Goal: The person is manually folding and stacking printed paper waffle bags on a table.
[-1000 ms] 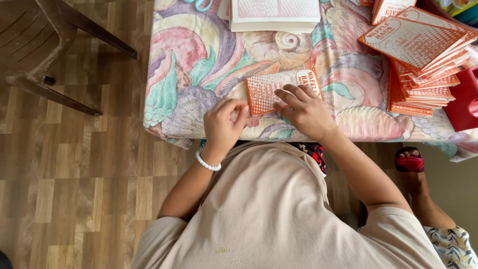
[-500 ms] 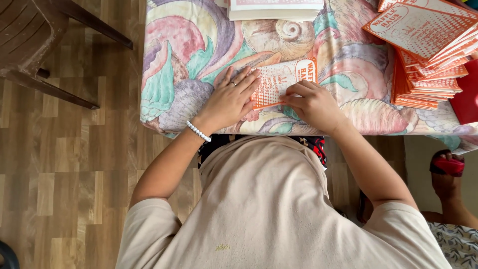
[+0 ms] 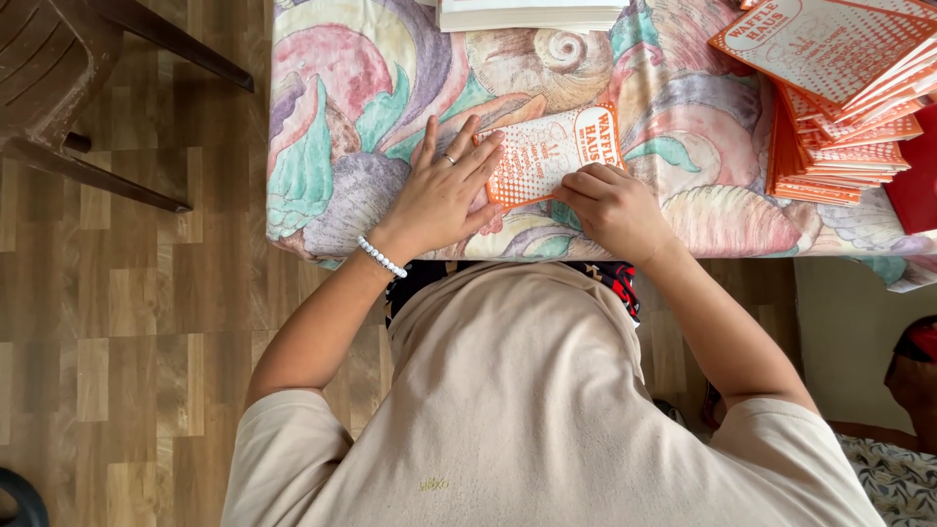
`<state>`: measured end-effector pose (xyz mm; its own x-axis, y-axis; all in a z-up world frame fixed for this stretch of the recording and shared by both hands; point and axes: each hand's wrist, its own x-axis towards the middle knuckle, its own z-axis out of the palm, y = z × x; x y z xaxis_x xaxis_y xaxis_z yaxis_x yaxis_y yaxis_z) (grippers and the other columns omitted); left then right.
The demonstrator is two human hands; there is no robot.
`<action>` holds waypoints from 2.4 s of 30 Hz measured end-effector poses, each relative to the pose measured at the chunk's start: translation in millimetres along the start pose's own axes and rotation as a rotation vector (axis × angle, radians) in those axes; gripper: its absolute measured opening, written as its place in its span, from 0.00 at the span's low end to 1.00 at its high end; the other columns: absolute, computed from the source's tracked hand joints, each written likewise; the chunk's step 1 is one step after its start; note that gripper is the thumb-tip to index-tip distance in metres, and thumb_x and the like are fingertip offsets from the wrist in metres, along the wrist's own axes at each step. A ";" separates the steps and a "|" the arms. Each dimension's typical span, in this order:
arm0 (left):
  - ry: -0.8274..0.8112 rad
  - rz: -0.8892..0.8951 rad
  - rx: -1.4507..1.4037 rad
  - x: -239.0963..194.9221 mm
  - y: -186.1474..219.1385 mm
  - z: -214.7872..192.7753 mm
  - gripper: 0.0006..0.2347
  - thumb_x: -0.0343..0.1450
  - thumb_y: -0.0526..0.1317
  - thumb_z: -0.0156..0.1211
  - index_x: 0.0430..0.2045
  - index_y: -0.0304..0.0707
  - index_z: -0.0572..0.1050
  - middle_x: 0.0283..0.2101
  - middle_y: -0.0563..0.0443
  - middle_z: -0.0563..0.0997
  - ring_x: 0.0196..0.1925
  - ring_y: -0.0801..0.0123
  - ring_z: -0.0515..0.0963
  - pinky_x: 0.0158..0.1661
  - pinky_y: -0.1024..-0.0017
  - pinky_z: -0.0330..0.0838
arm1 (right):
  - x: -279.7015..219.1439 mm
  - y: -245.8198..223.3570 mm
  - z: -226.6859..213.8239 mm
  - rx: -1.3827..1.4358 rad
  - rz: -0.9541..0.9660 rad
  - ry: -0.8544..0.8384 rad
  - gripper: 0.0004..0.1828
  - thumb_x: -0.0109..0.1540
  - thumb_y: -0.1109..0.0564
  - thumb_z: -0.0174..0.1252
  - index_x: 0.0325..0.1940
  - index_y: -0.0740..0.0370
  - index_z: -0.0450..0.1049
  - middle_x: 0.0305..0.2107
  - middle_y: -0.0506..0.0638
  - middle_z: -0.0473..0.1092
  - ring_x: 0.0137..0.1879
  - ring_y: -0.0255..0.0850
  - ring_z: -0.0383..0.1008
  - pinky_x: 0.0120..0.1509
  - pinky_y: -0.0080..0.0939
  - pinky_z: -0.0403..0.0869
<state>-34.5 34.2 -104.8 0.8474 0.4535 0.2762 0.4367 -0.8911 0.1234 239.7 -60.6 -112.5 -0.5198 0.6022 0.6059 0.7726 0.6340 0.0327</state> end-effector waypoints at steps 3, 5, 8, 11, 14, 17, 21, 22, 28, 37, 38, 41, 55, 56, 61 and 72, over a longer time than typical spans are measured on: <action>-0.025 -0.048 0.026 -1.2 2.0 -10.5 0.30 0.78 0.59 0.45 0.66 0.32 0.67 0.75 0.43 0.61 0.79 0.50 0.43 0.69 0.37 0.22 | -1.7 -3.0 -1.8 -0.076 -0.033 -0.015 0.13 0.72 0.61 0.51 0.35 0.60 0.77 0.34 0.47 0.72 0.43 0.43 0.76 0.48 0.37 0.75; -0.033 -0.063 0.054 -1.9 2.7 -9.7 0.32 0.77 0.61 0.43 0.66 0.31 0.68 0.75 0.44 0.61 0.79 0.49 0.43 0.69 0.35 0.21 | -0.7 -4.1 -4.2 -0.100 -0.049 -0.028 0.13 0.72 0.61 0.50 0.35 0.60 0.76 0.34 0.48 0.72 0.43 0.43 0.76 0.48 0.37 0.75; -0.047 -0.075 0.102 -1.7 4.4 -9.1 0.33 0.77 0.62 0.42 0.65 0.30 0.68 0.75 0.44 0.62 0.79 0.49 0.45 0.69 0.33 0.21 | 2.3 -5.9 -7.4 -0.124 -0.063 -0.046 0.12 0.71 0.63 0.50 0.36 0.61 0.76 0.34 0.49 0.71 0.43 0.44 0.77 0.48 0.37 0.75; -0.054 -0.064 0.124 -0.8 2.9 -1.3 0.32 0.76 0.60 0.43 0.64 0.29 0.69 0.73 0.44 0.65 0.76 0.48 0.51 0.68 0.31 0.22 | 6.3 -8.5 -10.5 -0.118 -0.049 -0.062 0.11 0.71 0.63 0.51 0.36 0.61 0.75 0.34 0.49 0.71 0.44 0.44 0.77 0.48 0.36 0.75; -0.064 -0.058 0.133 1.0 2.4 -4.8 0.32 0.76 0.61 0.42 0.63 0.28 0.69 0.71 0.43 0.68 0.75 0.47 0.55 0.68 0.29 0.21 | 10.8 -9.8 -15.9 -0.084 -0.006 -0.087 0.10 0.71 0.62 0.52 0.35 0.61 0.75 0.34 0.48 0.72 0.45 0.43 0.77 0.48 0.36 0.75; -0.073 -0.074 0.108 -1.1 2.9 -8.8 0.33 0.75 0.62 0.43 0.65 0.30 0.68 0.72 0.43 0.66 0.77 0.46 0.51 0.67 0.29 0.19 | 15.7 -12.0 -18.0 -0.039 0.089 -0.145 0.07 0.72 0.57 0.53 0.46 0.58 0.77 0.34 0.48 0.74 0.45 0.43 0.78 0.49 0.37 0.76; -0.096 -0.135 0.030 -2.9 3.8 -11.6 0.34 0.74 0.63 0.43 0.68 0.34 0.65 0.75 0.45 0.60 0.79 0.46 0.41 0.67 0.30 0.17 | 35.6 -15.6 -22.4 -0.051 0.226 -0.267 0.19 0.73 0.48 0.53 0.66 0.54 0.76 0.28 0.50 0.77 0.39 0.44 0.80 0.44 0.39 0.78; -0.095 -0.134 0.031 -2.8 5.2 -13.0 0.34 0.74 0.63 0.43 0.68 0.34 0.65 0.75 0.45 0.60 0.79 0.46 0.41 0.67 0.30 0.17 | 44.4 -17.0 -25.2 -0.051 0.226 -0.267 0.19 0.73 0.48 0.53 0.66 0.54 0.76 0.28 0.50 0.77 0.39 0.44 0.80 0.44 0.39 0.78; -0.104 -0.203 -0.028 -4.2 5.2 -11.6 0.35 0.73 0.64 0.44 0.70 0.40 0.62 0.77 0.49 0.54 0.78 0.42 0.36 0.66 0.27 0.17 | 77.3 -8.1 -16.8 0.020 0.350 -0.466 0.27 0.74 0.40 0.46 0.72 0.56 0.70 0.13 0.52 0.71 0.21 0.48 0.75 0.36 0.44 0.77; -0.097 -0.143 0.046 -3.9 3.5 -12.6 0.37 0.74 0.66 0.40 0.72 0.38 0.58 0.77 0.53 0.53 0.77 0.40 0.41 0.65 0.22 0.27 | 57.5 20.7 24.8 -0.268 0.286 -0.494 0.26 0.74 0.33 0.41 0.75 0.33 0.68 0.09 0.51 0.66 0.14 0.50 0.70 0.17 0.47 0.65; -0.121 -0.155 0.038 -3.9 3.8 -13.5 0.37 0.74 0.66 0.41 0.73 0.40 0.55 0.77 0.53 0.52 0.78 0.40 0.40 0.65 0.23 0.26 | 59.6 22.4 18.5 -0.284 0.321 -0.536 0.26 0.74 0.33 0.38 0.74 0.32 0.68 0.08 0.49 0.66 0.13 0.45 0.70 0.17 0.43 0.64; -0.133 -0.166 0.018 -4.2 4.2 -14.5 0.37 0.74 0.65 0.42 0.73 0.40 0.53 0.77 0.53 0.51 0.77 0.41 0.39 0.64 0.22 0.26 | 40.1 43.7 8.7 -0.383 0.360 -0.542 0.24 0.75 0.32 0.38 0.71 0.27 0.72 0.07 0.42 0.64 0.12 0.37 0.68 0.16 0.37 0.64; -0.025 -0.071 0.019 4.0 3.5 -11.3 0.36 0.72 0.62 0.50 0.70 0.33 0.60 0.73 0.38 0.62 0.78 0.47 0.42 0.66 0.26 0.28 | 9.1 32.2 -43.8 -0.278 0.194 -0.251 0.25 0.65 0.40 0.69 0.60 0.57 0.82 0.48 0.52 0.74 0.48 0.45 0.74 0.39 0.43 0.81; -0.040 -0.033 0.029 5.6 4.9 -13.1 0.36 0.72 0.58 0.51 0.70 0.29 0.60 0.74 0.34 0.59 0.78 0.46 0.42 0.70 0.35 0.29 | 10.2 19.4 -43.9 -0.201 0.113 -0.259 0.16 0.66 0.51 0.66 0.57 0.58 0.81 0.48 0.51 0.75 0.50 0.45 0.76 0.41 0.43 0.80; -0.021 0.045 -0.069 9.4 6.6 8.4 0.34 0.66 0.48 0.58 0.67 0.26 0.63 0.74 0.33 0.56 0.78 0.47 0.50 0.72 0.47 0.42 | -25.8 14.6 -14.2 -0.068 0.053 -0.173 0.12 0.72 0.60 0.51 0.46 0.58 0.81 0.43 0.47 0.76 0.52 0.43 0.78 0.53 0.40 0.76; -0.082 -0.107 -0.098 8.5 5.9 1.8 0.35 0.65 0.54 0.54 0.66 0.29 0.65 0.71 0.37 0.64 0.73 0.51 0.62 0.66 0.27 0.26 | 54.3 -8.6 -36.7 -0.133 0.284 -0.300 0.21 0.75 0.43 0.51 0.68 0.51 0.76 0.23 0.51 0.75 0.31 0.47 0.80 0.36 0.42 0.77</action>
<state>-24.1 32.8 -103.5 0.8214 0.5419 0.1781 0.4973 -0.8332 0.2417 218.3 -51.2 -50.7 -0.3480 0.8704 0.3482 0.9302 0.3668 0.0125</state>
